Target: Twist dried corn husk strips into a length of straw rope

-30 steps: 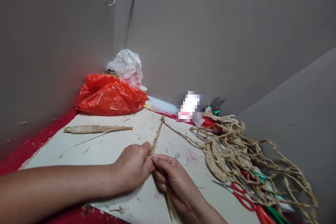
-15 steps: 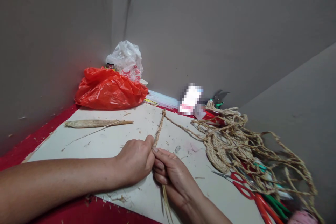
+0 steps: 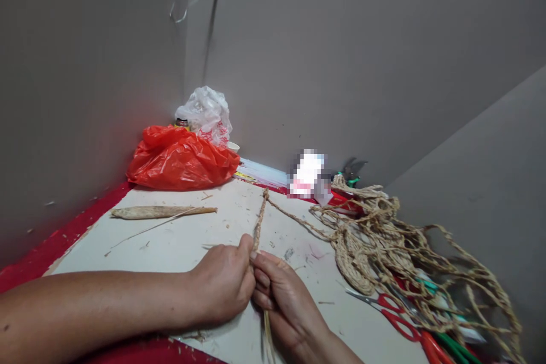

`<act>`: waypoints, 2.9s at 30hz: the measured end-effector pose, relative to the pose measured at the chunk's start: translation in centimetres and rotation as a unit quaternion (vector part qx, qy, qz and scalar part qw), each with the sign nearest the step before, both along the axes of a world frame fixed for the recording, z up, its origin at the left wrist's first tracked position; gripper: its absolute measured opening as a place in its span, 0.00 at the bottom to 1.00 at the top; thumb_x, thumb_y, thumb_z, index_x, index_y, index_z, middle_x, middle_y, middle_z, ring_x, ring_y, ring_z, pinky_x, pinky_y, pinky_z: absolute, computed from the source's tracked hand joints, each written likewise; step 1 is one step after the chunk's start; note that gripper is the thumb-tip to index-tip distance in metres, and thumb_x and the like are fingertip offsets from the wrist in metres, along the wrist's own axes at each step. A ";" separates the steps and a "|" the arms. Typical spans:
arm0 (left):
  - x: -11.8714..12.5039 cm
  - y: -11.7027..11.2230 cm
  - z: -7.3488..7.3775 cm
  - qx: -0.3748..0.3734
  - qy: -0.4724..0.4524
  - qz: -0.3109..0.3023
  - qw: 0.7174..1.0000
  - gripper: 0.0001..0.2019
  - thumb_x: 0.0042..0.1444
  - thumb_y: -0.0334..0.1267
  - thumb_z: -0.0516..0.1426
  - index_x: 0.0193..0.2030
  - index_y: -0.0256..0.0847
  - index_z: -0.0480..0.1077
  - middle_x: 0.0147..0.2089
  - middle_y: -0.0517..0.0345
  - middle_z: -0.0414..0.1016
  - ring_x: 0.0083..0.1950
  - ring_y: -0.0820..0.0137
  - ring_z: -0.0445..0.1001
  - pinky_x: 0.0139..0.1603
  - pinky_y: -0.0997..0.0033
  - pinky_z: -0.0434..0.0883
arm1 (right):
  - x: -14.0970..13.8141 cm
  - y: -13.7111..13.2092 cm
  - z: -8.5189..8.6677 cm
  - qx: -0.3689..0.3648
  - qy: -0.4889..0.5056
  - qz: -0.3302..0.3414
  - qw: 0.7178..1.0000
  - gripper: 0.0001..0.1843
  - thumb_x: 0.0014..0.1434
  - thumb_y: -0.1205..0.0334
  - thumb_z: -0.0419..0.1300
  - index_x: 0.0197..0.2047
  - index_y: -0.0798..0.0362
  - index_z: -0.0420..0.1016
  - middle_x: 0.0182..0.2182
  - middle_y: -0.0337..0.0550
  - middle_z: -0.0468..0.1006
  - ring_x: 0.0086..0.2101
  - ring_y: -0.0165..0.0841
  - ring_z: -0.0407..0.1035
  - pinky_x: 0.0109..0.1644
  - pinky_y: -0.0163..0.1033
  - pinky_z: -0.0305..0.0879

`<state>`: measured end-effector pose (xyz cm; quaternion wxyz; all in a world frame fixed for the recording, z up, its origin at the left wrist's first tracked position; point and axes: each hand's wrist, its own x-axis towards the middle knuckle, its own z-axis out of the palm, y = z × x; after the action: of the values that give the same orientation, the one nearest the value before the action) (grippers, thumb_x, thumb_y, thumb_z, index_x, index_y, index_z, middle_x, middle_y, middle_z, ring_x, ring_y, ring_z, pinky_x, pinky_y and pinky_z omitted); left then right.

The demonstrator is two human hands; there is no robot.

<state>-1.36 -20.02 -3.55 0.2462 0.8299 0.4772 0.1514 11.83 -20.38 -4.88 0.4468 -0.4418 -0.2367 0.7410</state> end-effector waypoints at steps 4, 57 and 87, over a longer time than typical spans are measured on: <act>-0.6 0.0 0.8 0.007 -0.015 0.004 1.000 0.09 0.54 0.39 0.48 0.41 0.40 0.62 0.27 0.55 0.71 0.26 0.66 0.67 0.26 0.70 0.56 | 0.5 0.3 0.0 0.005 -0.007 0.002 1.000 0.21 0.40 0.58 0.70 0.21 0.54 0.59 0.11 0.25 0.51 0.14 0.17 0.38 0.16 0.27 0.32; -0.1 3.3 -2.3 -0.356 -0.389 0.025 0.849 0.08 0.44 0.37 0.52 0.18 0.37 0.62 0.14 0.62 0.62 0.17 0.76 0.59 0.21 0.75 0.52 | -0.2 -1.7 -1.3 0.140 -0.332 0.162 0.919 0.25 0.58 0.39 0.48 0.30 0.55 0.65 0.20 0.43 0.74 0.16 0.28 0.66 0.20 0.31 0.56; -1.5 4.3 -1.1 -0.258 -0.285 -0.073 0.920 0.11 0.52 0.41 0.53 0.26 0.35 0.67 0.23 0.64 0.62 0.27 0.77 0.57 0.28 0.78 0.57 | 3.1 1.7 1.2 0.039 -0.160 0.264 0.950 0.23 0.56 0.44 0.56 0.22 0.53 0.60 0.11 0.27 0.53 0.13 0.20 0.39 0.15 0.29 0.33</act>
<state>-2.85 -15.73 -4.69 0.5878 0.6916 0.3478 0.2347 14.92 -18.72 -3.71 0.2080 -0.4589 -0.4420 0.7421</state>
